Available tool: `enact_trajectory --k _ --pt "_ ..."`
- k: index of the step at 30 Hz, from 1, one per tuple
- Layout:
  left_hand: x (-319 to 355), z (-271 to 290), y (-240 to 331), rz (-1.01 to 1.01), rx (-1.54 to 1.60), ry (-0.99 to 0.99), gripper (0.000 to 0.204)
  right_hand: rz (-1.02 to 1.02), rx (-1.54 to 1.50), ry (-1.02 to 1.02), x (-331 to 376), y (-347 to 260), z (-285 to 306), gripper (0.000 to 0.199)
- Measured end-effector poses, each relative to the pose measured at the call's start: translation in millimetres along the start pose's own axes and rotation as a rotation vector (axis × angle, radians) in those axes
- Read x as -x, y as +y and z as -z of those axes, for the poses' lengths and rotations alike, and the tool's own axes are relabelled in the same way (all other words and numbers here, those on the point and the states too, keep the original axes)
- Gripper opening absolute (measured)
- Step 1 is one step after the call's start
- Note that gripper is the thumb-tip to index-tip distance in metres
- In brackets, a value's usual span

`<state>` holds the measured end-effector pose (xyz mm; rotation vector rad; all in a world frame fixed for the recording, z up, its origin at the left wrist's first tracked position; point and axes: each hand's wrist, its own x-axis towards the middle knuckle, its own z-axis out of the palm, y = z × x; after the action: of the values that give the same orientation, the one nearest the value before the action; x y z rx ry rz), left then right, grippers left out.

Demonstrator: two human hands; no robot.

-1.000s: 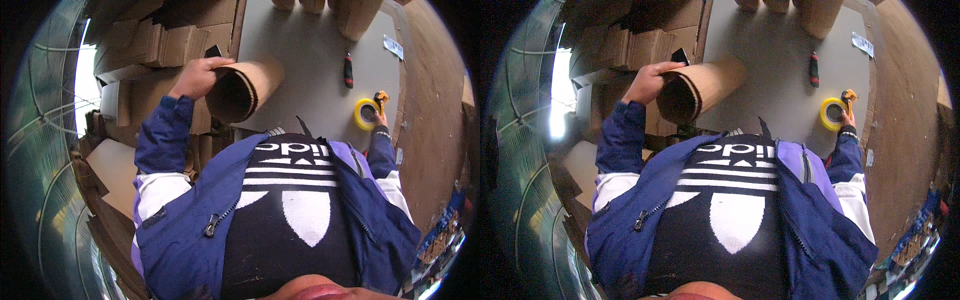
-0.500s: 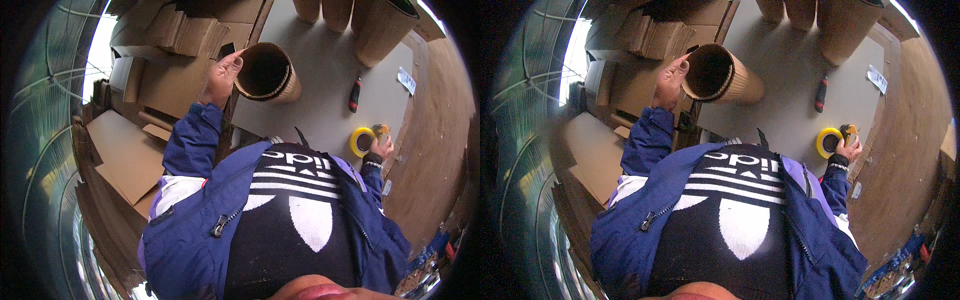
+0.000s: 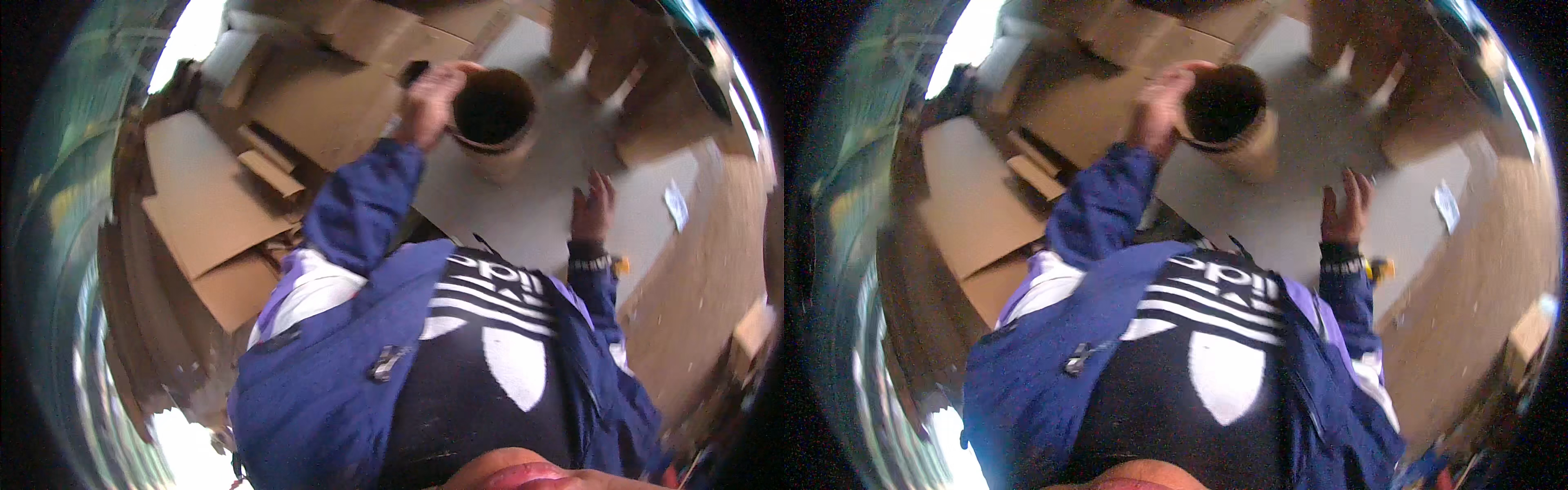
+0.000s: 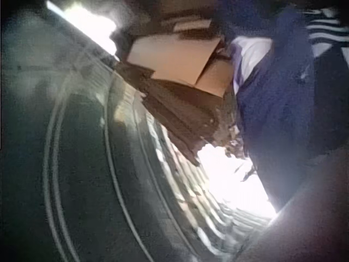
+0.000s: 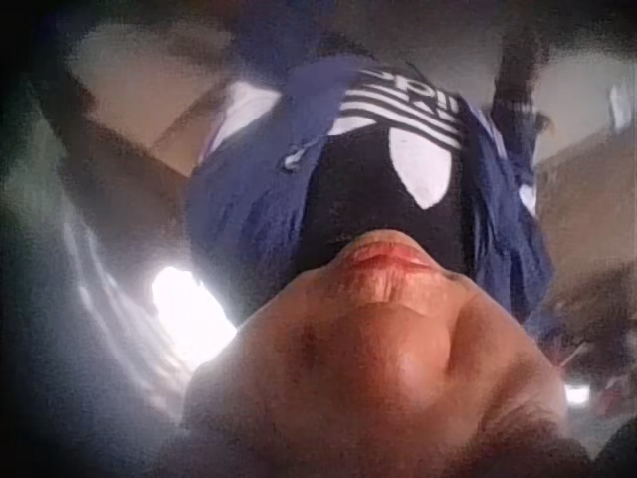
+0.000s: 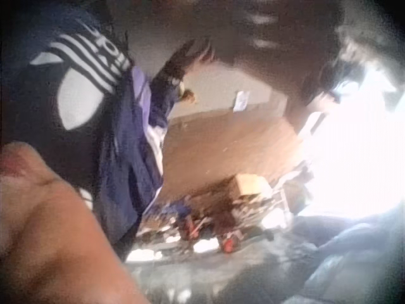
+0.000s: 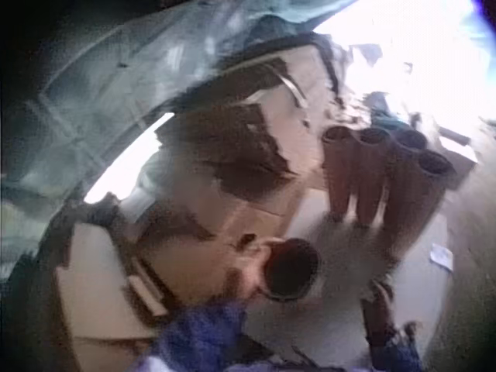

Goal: The person assembles cylindrical cardboard planters by wrapping flat cardboard sheets around a core, securing them with a tape dispenser, and inserting small potted plants into the finished cylinders. The person repeats this process for multiple units, placing completed planters on a nearby table.

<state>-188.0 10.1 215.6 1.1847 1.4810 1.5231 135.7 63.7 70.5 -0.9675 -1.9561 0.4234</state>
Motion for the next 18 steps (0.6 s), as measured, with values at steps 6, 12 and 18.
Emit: enact_trajectory --k 6,12,18 --pt "-2 -2 -22 0.036 0.313 -0.032 0.033 0.291 -0.132 -0.247 -72 -152 15 0.061" --pt "65 57 -94 -0.144 0.396 0.040 0.029 0.271 0.307 -0.338 -87 -175 -7 0.036" --pt "219 222 -145 0.208 -0.172 0.479 0.029 0.210 0.479 -0.188 -78 -154 -10 0.020"
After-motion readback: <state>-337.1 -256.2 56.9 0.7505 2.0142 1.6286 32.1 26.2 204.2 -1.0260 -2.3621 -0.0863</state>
